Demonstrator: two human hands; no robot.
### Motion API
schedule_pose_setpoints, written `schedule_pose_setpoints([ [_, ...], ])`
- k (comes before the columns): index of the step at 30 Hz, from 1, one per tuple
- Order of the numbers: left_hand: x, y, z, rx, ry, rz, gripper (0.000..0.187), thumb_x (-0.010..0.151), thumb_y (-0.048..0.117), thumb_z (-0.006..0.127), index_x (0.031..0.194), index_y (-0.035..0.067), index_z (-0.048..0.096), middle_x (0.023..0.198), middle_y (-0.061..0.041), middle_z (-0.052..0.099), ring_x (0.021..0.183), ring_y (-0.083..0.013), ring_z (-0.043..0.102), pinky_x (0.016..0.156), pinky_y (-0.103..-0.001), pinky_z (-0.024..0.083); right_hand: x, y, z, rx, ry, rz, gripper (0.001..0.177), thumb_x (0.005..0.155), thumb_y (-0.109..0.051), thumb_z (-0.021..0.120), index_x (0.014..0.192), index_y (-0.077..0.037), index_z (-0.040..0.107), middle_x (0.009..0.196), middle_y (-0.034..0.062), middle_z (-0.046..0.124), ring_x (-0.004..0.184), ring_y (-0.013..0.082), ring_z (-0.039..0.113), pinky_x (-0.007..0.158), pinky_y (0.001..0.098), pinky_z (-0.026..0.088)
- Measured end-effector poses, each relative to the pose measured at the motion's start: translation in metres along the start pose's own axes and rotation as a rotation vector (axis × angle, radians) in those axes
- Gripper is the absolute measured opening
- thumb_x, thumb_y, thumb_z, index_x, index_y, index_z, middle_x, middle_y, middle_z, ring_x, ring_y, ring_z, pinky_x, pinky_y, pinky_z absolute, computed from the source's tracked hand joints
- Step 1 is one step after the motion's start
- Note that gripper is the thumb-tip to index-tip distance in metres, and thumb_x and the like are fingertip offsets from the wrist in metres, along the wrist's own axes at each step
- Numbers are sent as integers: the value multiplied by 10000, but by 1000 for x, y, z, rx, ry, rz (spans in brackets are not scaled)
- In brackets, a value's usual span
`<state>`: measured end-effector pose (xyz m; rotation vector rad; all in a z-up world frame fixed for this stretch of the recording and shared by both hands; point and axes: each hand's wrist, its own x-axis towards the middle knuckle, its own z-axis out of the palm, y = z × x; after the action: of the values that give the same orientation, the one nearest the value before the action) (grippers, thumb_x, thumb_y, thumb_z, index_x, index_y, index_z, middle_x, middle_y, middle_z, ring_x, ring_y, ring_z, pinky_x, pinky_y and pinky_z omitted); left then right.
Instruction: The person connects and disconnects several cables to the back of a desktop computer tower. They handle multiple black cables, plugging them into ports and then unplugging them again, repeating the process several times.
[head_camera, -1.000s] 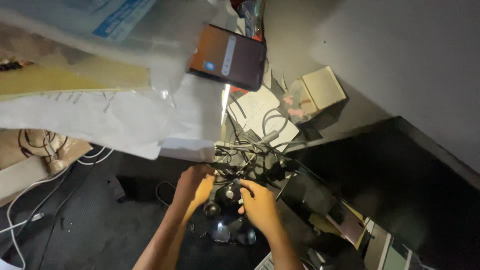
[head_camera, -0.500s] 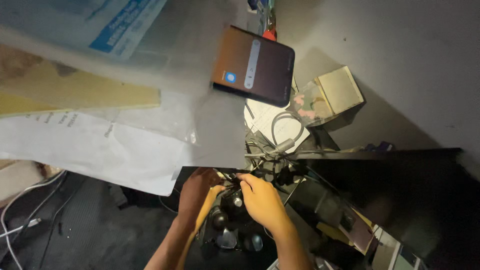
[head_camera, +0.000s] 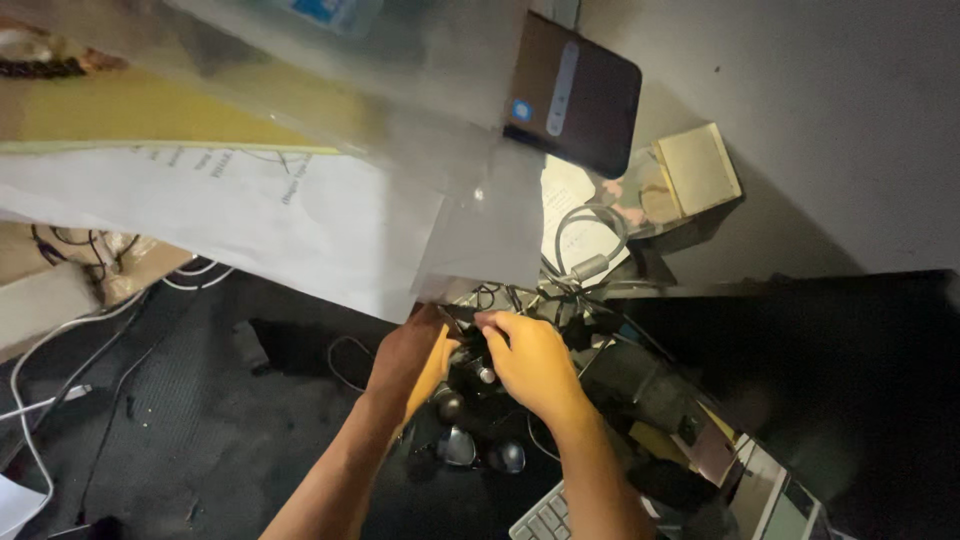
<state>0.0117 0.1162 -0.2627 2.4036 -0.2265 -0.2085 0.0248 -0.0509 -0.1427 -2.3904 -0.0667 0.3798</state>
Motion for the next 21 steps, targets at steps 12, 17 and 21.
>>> schedule_pose_setpoints([
  [12,4,92,-63,-1077,-17,-589,371,1074,263,496,1214,7,725,1041,-168,714,863,-228,651,716,-287,517,-29,-4,-54,242,92,-316,259,950,-147,700,1171,-14,729,1046,82,779,884,144,734,801,259,554],
  [17,-10,137,-86,-1005,-178,-529,314,947,190,576,1204,57,696,981,-83,744,854,-174,689,735,-310,539,-41,22,-73,807,320,-6,286,972,-177,636,1209,-50,733,1013,45,760,628,54,579,544,199,443],
  [21,-6,150,-56,-931,-63,-376,355,848,84,661,1196,32,703,955,-60,742,835,-140,673,737,-280,534,-43,40,-87,859,503,-136,279,1022,-200,613,1171,4,731,1003,11,715,578,41,502,514,196,406],
])
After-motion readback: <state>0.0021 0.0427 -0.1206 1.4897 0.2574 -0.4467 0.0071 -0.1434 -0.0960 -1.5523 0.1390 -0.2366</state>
